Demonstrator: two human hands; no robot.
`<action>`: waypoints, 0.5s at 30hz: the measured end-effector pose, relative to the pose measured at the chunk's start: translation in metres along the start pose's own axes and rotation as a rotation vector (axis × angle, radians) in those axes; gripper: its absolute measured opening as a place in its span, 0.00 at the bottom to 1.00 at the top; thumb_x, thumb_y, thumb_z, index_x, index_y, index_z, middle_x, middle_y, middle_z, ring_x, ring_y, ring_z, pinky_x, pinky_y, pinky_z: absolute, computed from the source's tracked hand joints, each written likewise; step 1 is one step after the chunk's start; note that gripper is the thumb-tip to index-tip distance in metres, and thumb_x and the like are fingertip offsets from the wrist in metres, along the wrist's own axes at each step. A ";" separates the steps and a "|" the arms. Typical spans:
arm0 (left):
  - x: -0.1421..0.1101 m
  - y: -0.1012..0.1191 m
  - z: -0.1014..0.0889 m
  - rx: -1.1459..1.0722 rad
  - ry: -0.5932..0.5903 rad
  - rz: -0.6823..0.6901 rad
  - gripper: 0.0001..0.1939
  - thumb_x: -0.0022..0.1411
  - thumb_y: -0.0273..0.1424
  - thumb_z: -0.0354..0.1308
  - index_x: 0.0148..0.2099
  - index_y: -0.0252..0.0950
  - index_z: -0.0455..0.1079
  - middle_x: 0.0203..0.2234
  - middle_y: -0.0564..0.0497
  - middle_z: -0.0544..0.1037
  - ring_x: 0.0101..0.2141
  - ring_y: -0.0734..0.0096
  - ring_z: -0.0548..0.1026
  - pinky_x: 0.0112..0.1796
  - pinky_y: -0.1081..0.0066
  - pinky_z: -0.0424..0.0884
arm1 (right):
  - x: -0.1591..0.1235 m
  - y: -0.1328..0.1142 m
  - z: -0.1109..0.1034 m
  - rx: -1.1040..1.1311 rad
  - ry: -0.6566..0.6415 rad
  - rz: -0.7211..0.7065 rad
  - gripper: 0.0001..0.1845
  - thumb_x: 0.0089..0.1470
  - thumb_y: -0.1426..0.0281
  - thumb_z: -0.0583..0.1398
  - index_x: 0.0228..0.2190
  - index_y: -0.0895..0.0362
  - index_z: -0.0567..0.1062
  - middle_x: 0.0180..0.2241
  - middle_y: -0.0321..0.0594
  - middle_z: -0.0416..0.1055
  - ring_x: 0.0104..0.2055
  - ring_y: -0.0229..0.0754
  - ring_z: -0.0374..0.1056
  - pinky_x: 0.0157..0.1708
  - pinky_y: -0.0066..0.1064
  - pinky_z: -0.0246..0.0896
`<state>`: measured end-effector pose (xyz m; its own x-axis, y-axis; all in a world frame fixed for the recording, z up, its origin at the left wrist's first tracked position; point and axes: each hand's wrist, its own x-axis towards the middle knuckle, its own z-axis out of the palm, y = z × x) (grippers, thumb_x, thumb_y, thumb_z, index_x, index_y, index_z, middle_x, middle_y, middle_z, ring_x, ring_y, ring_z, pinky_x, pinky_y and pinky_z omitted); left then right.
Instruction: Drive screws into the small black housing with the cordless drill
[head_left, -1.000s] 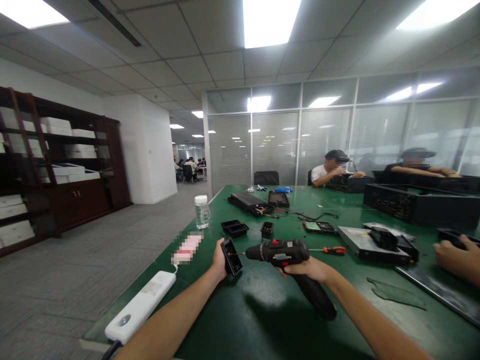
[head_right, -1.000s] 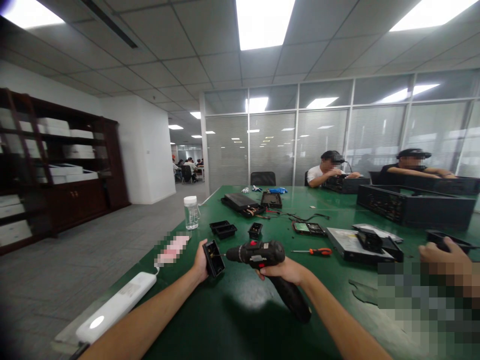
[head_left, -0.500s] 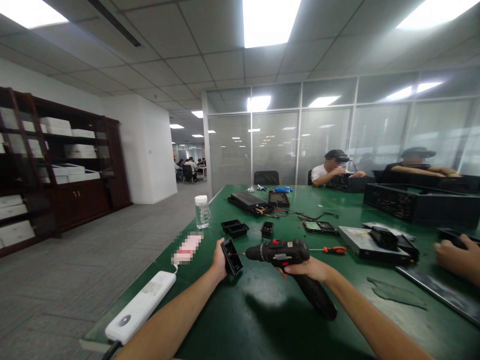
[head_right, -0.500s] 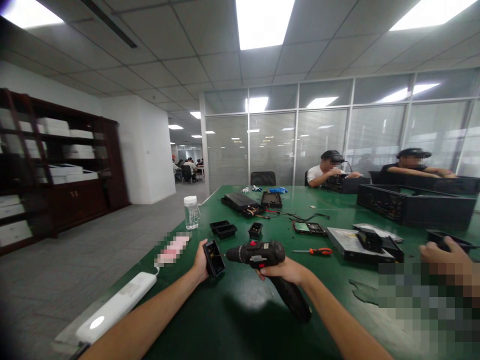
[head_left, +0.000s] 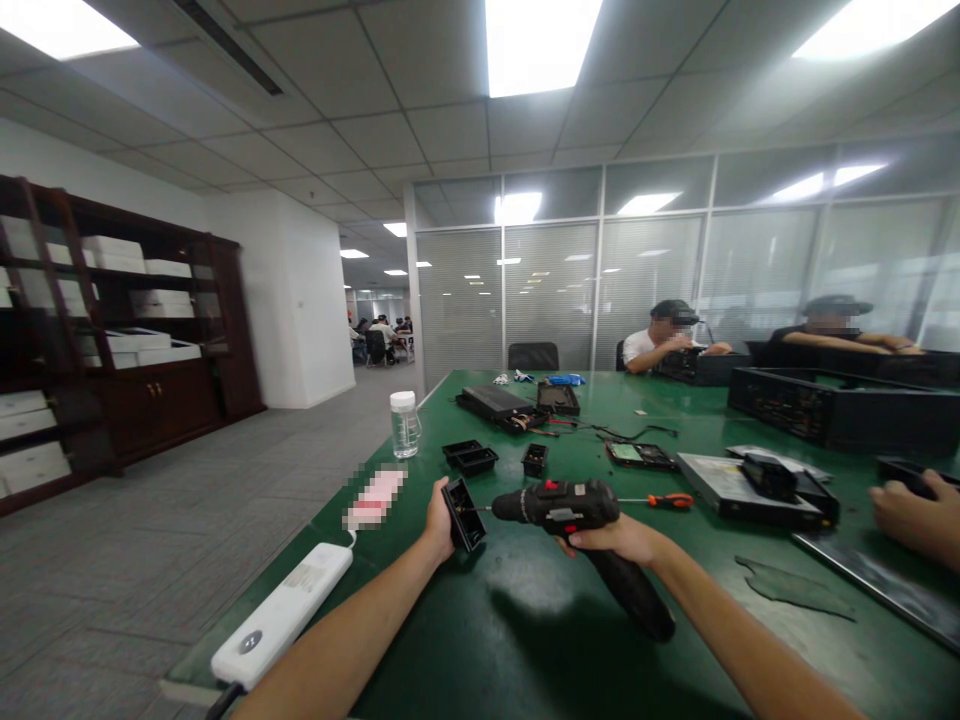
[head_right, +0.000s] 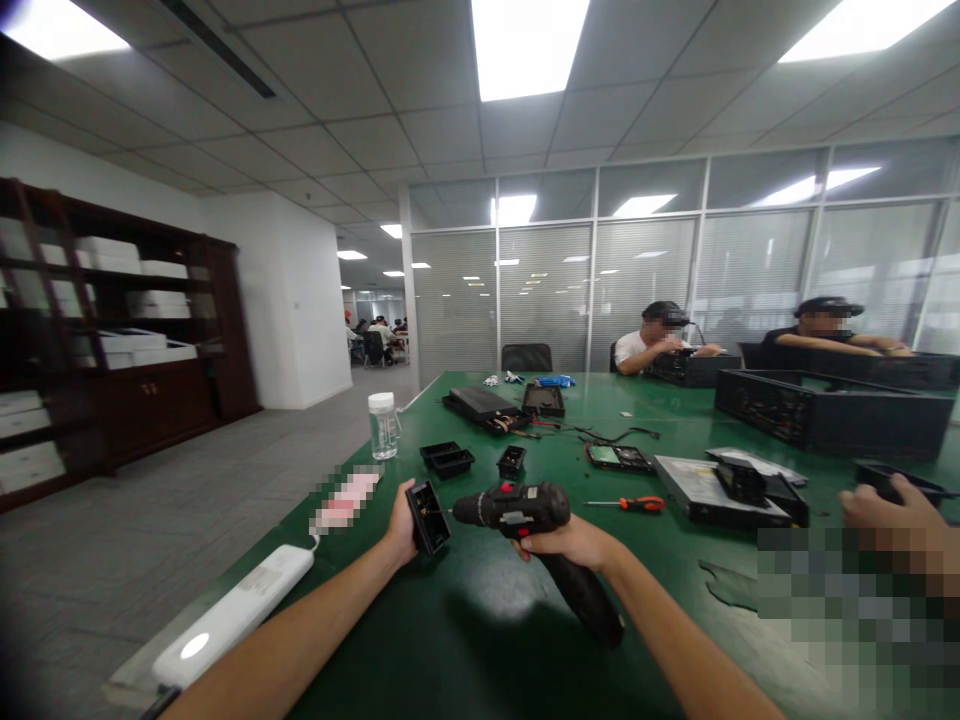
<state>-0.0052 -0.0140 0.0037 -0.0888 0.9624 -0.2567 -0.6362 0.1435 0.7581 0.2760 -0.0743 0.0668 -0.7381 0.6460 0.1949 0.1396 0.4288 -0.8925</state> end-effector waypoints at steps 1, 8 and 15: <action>0.000 0.000 0.000 -0.002 0.000 0.001 0.20 0.51 0.50 0.54 0.27 0.36 0.65 0.18 0.53 0.69 0.19 0.67 0.69 0.25 0.67 0.67 | 0.000 0.000 0.000 -0.003 -0.006 -0.007 0.20 0.49 0.56 0.61 0.31 0.63 0.72 0.29 0.41 0.68 0.35 0.41 0.64 0.41 0.34 0.59; -0.001 0.000 0.001 0.000 -0.024 -0.022 0.21 0.51 0.51 0.52 0.27 0.36 0.65 0.17 0.53 0.69 0.19 0.67 0.69 0.25 0.67 0.68 | 0.000 0.002 -0.002 -0.034 -0.016 -0.010 0.20 0.50 0.55 0.60 0.31 0.62 0.73 0.29 0.40 0.68 0.34 0.41 0.63 0.40 0.33 0.59; 0.000 -0.001 0.000 0.015 -0.021 0.012 0.20 0.51 0.50 0.53 0.26 0.37 0.64 0.17 0.53 0.68 0.19 0.68 0.68 0.24 0.67 0.67 | 0.002 0.000 -0.003 -0.039 -0.055 -0.035 0.20 0.50 0.55 0.60 0.31 0.63 0.73 0.29 0.41 0.67 0.34 0.41 0.63 0.40 0.33 0.58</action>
<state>-0.0049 -0.0142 0.0033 -0.0801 0.9688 -0.2347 -0.6235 0.1350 0.7701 0.2768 -0.0714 0.0688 -0.7782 0.5948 0.2016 0.1384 0.4755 -0.8688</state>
